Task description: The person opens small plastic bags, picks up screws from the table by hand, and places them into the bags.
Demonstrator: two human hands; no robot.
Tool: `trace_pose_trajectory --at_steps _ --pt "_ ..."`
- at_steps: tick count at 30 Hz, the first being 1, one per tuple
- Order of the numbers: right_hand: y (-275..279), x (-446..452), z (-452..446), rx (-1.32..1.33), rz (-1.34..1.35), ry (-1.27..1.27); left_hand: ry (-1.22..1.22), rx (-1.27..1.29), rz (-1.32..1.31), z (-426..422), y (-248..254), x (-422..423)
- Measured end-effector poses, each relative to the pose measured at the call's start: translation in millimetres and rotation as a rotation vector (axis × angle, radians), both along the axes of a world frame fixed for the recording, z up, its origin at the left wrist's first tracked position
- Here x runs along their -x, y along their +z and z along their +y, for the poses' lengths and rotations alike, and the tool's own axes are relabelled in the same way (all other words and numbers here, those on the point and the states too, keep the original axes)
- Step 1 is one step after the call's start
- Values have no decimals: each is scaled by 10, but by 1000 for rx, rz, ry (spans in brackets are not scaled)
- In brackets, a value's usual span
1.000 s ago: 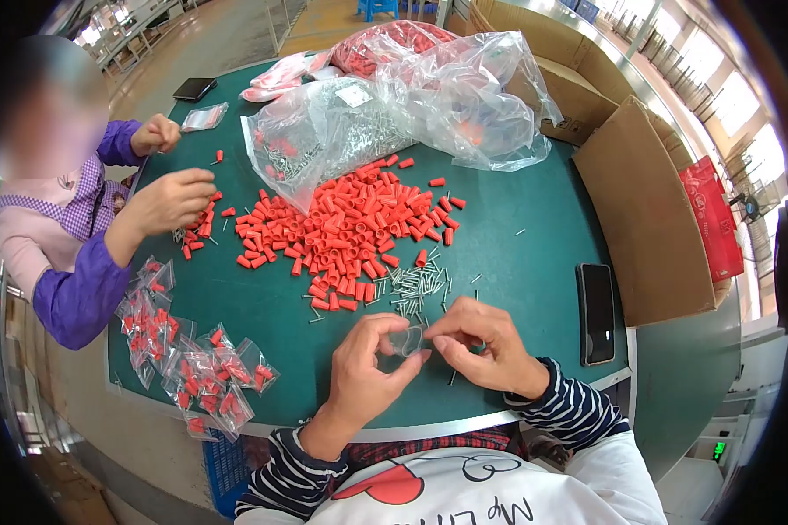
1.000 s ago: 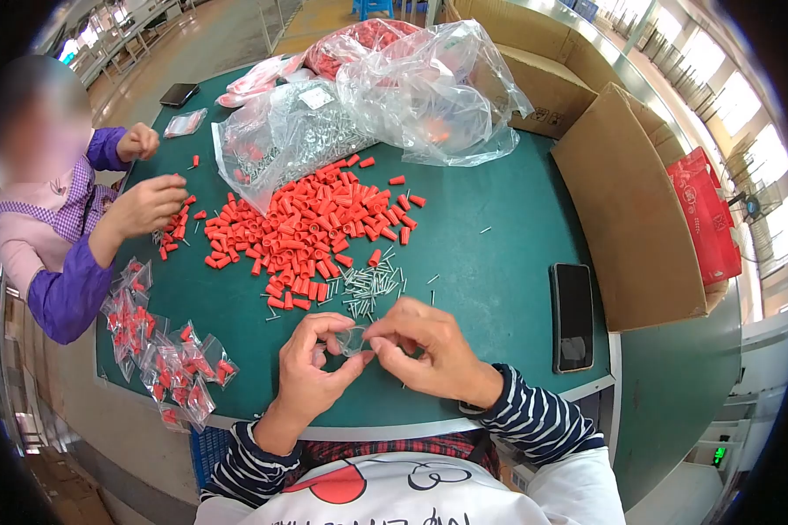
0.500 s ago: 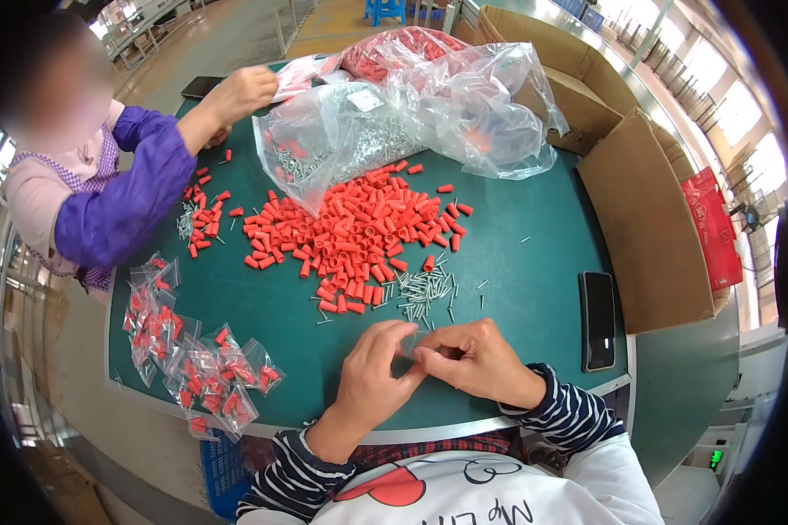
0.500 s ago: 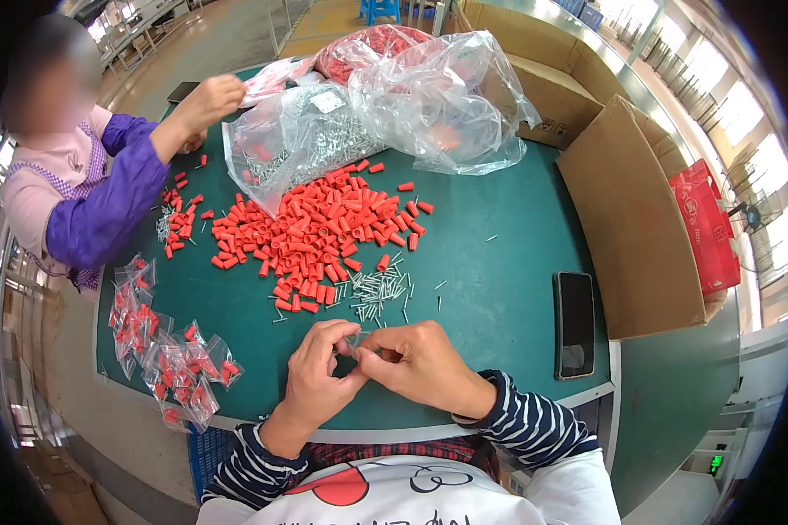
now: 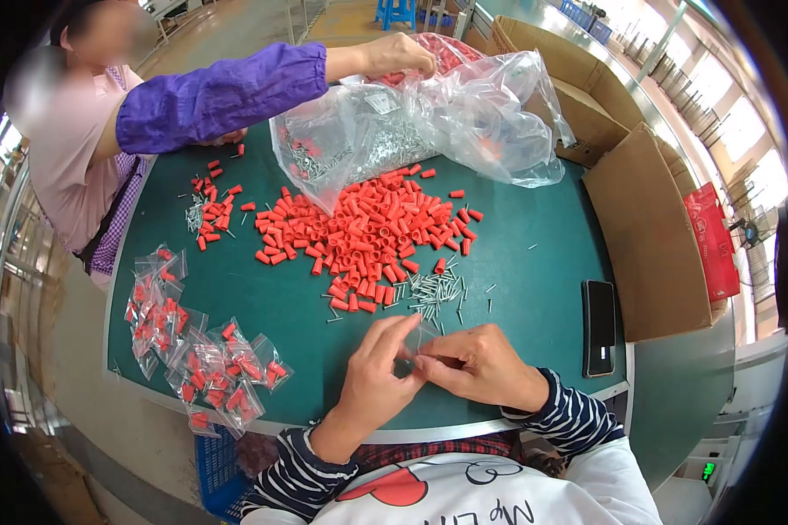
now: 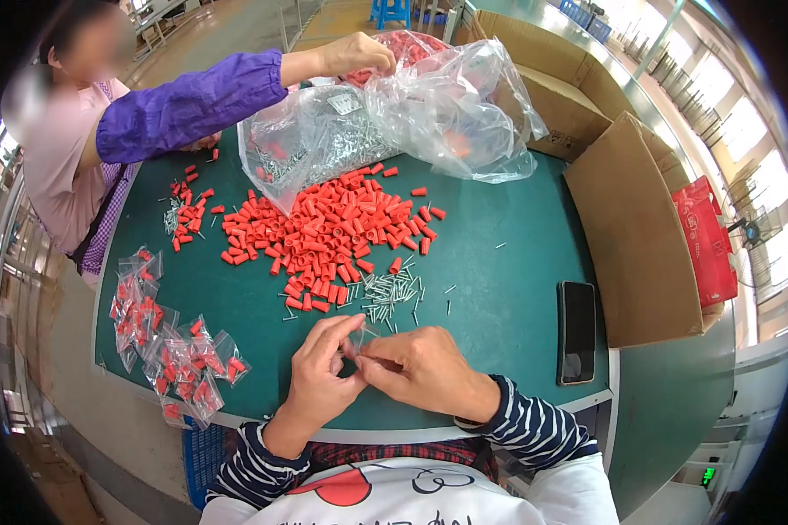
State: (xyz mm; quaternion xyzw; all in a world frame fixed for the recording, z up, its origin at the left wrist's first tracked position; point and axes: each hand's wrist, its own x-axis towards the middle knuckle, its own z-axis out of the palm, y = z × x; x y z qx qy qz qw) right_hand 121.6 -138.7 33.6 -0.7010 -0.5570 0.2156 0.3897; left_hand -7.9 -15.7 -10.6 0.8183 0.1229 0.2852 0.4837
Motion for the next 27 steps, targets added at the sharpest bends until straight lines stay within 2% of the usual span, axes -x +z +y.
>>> trace_pose_trajectory --at_steps 5,8,11,14,17,20,23,27 --pt "238 -34 50 31 -35 148 -5 97 -29 -13 1 107" --pt "371 -67 175 -50 147 101 92 65 -95 20 -38 134" --pt "181 -265 374 -172 -136 17 144 110 -72 37 15 150" --pt "-77 -447 649 -189 -407 118 137 137 -65 25 10 141" --pt "-99 -517 792 -63 -520 330 126 152 -45 15 18 147" --pt "-105 -511 885 -13 -634 398 116 149 -31 30 5 154" --pt "29 -456 965 160 -711 439 120 155 -25 31 4 152" --pt "-25 -428 1002 168 -822 401 144 137 -15 37 -12 137"
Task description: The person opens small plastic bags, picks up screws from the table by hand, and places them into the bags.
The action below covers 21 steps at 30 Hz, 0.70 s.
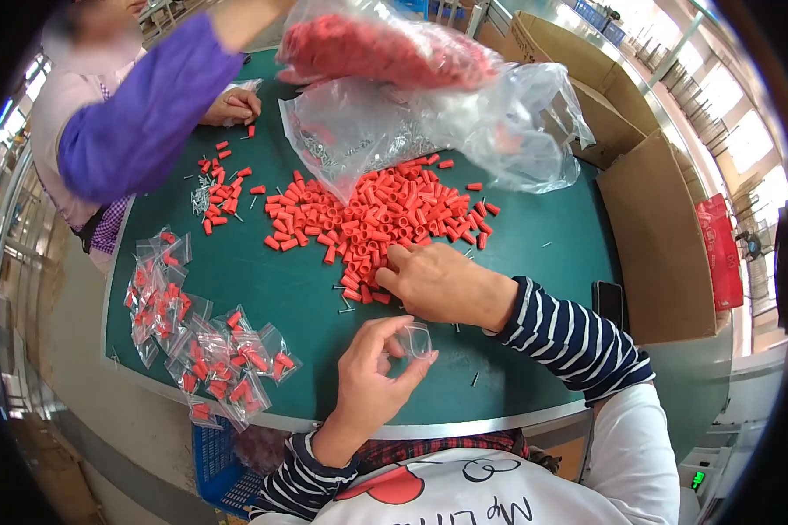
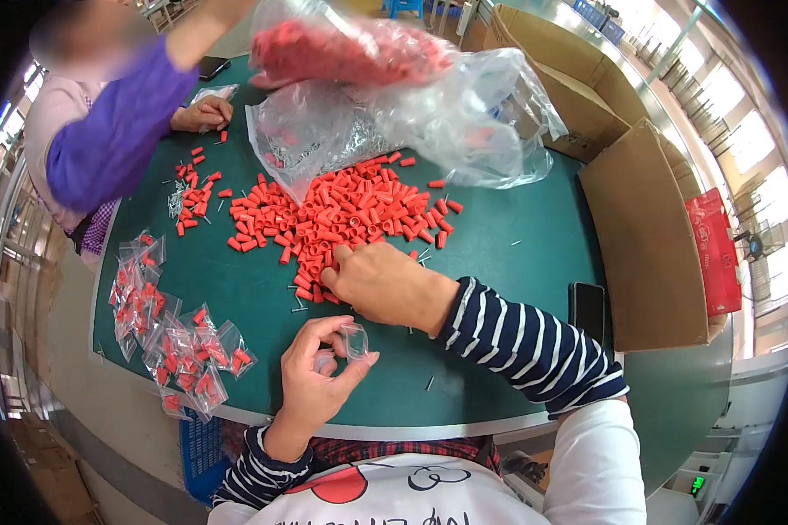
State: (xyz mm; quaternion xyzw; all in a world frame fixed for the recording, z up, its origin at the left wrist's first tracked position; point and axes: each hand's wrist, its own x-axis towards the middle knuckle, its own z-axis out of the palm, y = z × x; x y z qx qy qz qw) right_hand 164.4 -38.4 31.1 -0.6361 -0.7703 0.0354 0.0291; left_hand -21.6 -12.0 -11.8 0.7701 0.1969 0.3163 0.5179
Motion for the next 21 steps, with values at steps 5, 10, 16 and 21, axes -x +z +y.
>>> trace_pose_trajectory --at_steps 5,10,16,21 --pt "55 -67 -111 -98 135 -8 35 -13 3 7 -13 -4" --pt "226 -136 -307 -139 684 -77 64 -63 11 1 -14 -34" --pt "578 -2 -556 11 787 -86 85 -167 -25 -20 -46 -91" --pt "576 128 -578 -106 632 44 68 -180 -31 -26 -47 -98"
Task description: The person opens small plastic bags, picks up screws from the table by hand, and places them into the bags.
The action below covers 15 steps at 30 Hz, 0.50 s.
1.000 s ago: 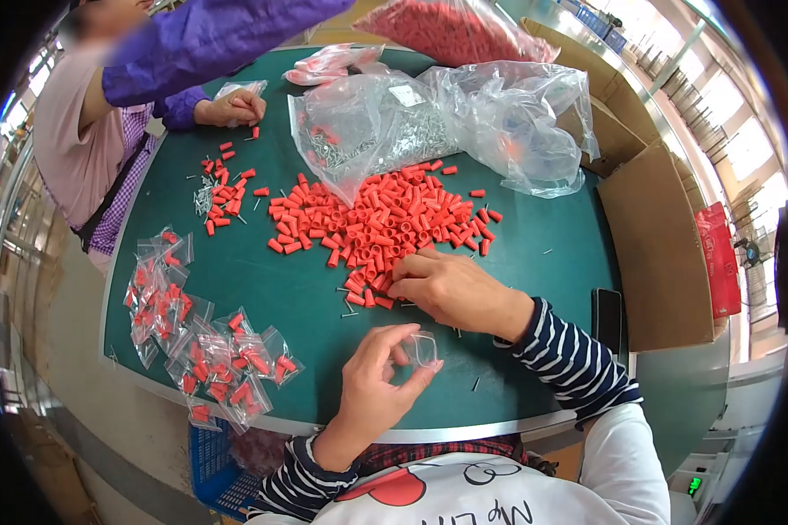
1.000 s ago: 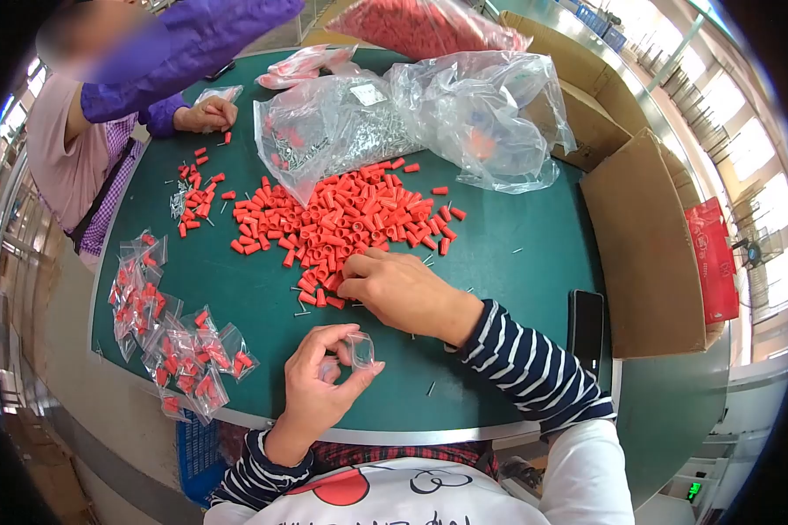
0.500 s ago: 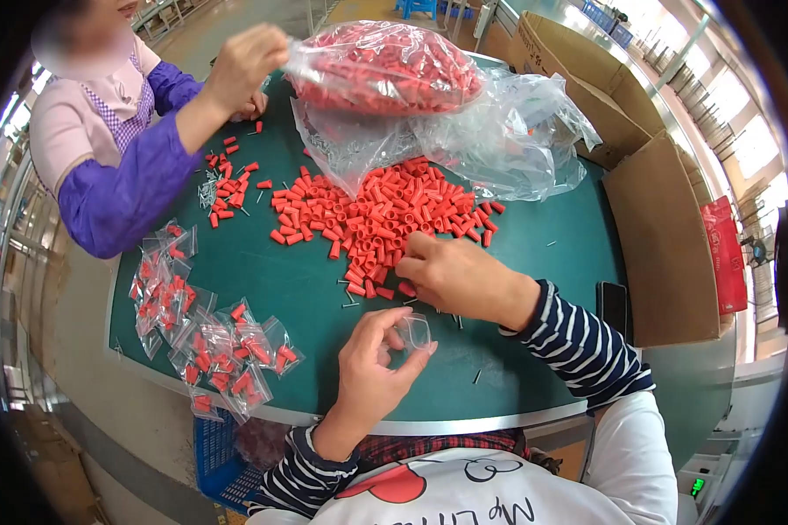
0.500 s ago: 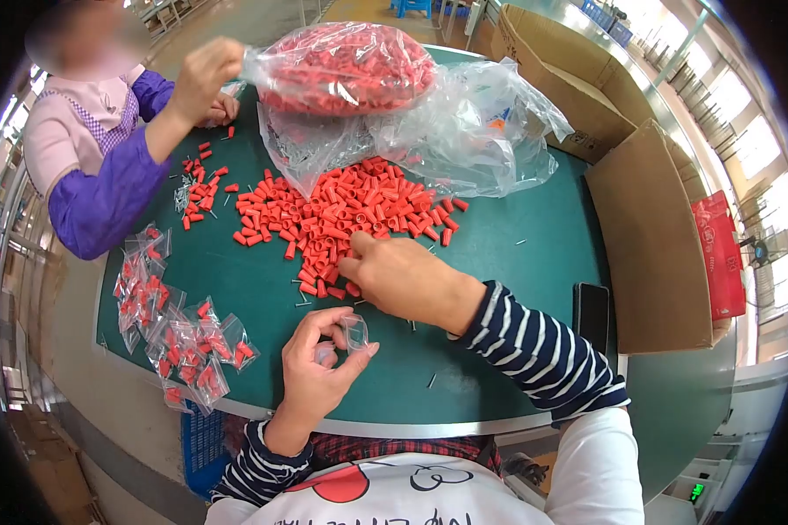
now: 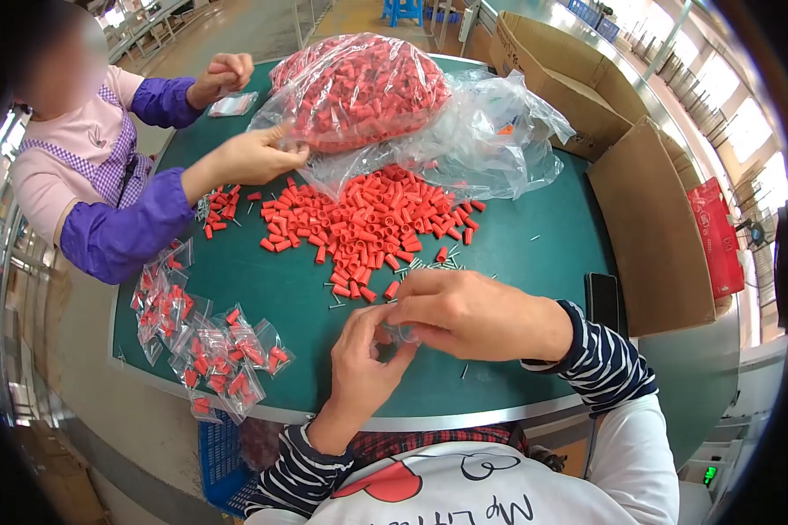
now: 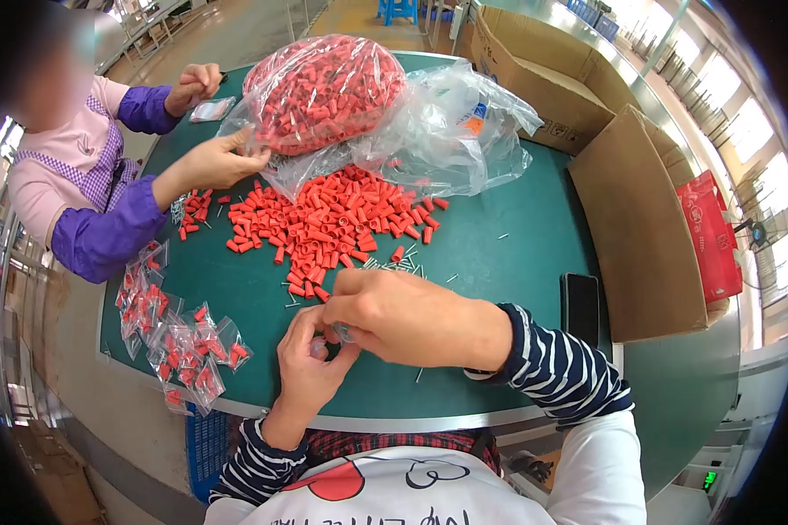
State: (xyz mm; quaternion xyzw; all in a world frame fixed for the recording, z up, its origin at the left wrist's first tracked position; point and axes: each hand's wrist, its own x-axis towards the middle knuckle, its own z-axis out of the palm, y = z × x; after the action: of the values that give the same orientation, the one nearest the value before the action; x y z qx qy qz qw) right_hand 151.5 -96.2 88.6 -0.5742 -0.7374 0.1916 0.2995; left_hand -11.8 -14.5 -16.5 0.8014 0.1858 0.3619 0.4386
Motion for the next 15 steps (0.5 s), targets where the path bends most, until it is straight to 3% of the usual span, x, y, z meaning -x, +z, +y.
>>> trace_pose_trajectory --at_steps 4,10,15 --pt "22 -147 115 -17 -16 -104 28 41 -5 1 20 3" --pt "-622 -256 387 51 -185 -35 21 34 7 15 14 60" --pt "-698 -197 380 127 -225 -62 27 59 11 12 30 61"
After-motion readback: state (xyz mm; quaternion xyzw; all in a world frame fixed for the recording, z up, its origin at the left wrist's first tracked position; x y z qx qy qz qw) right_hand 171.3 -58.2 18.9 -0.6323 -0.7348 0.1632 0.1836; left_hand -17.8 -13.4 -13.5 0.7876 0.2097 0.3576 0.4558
